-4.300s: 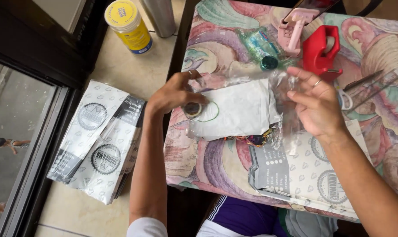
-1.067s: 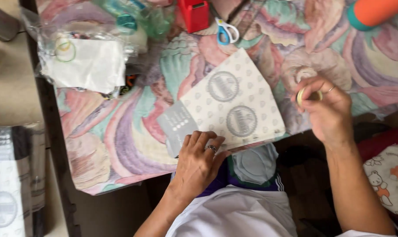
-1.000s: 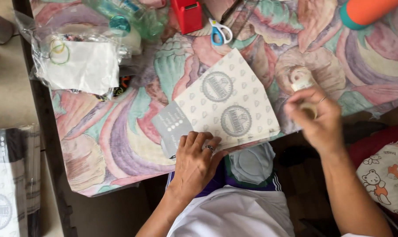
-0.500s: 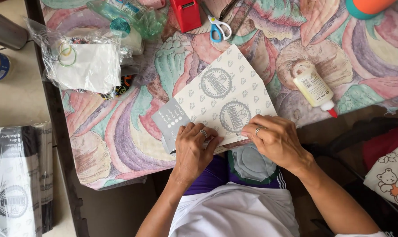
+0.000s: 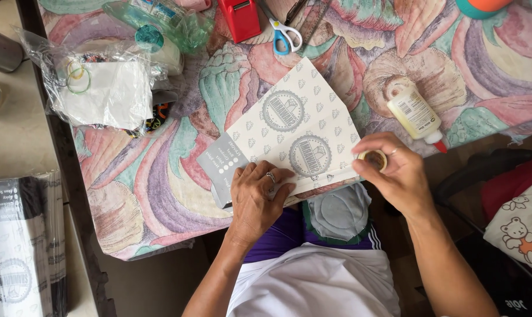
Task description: The person prepares packaging sleeves by hand, using scissors to cut small labels, applying adhesive with a glue bottle, and securing parts with tape. They organize the materials on a patterned surface and place the finished sleeves aside.
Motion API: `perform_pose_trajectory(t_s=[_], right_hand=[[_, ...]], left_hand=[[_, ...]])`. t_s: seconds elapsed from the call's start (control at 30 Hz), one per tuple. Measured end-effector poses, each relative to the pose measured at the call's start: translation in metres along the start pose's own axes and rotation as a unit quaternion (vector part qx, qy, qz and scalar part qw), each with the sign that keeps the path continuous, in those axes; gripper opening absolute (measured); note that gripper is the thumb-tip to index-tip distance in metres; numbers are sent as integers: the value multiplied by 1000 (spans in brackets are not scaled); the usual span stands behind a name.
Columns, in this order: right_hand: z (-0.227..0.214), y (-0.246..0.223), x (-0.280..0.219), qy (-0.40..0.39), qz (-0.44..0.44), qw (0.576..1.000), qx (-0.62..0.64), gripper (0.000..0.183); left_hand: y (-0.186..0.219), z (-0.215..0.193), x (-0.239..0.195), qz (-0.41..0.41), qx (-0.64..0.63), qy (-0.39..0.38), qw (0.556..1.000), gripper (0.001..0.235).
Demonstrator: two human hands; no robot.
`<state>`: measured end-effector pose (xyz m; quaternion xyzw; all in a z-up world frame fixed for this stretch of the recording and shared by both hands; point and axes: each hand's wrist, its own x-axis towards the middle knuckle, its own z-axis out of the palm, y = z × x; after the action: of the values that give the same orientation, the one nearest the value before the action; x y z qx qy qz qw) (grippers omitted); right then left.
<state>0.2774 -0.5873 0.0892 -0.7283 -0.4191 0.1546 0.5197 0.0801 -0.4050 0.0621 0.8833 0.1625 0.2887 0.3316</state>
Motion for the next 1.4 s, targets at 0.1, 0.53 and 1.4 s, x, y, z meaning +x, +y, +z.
perform_pose_trajectory(t_s=[0.1,0.53,1.4], right_hand=[[6,-12,-18,27,16,995,92,39],[63,2,-30,105,-194,943,-248,38],[78,-12,-30,76,-177,967,-166,39]], left_hand=[[-2,3,-1,-25,-16,1,1000,17],[3,-6,7,-60,-29,-23,998,20],[4,-6,5,-35,-57,1,998,13]])
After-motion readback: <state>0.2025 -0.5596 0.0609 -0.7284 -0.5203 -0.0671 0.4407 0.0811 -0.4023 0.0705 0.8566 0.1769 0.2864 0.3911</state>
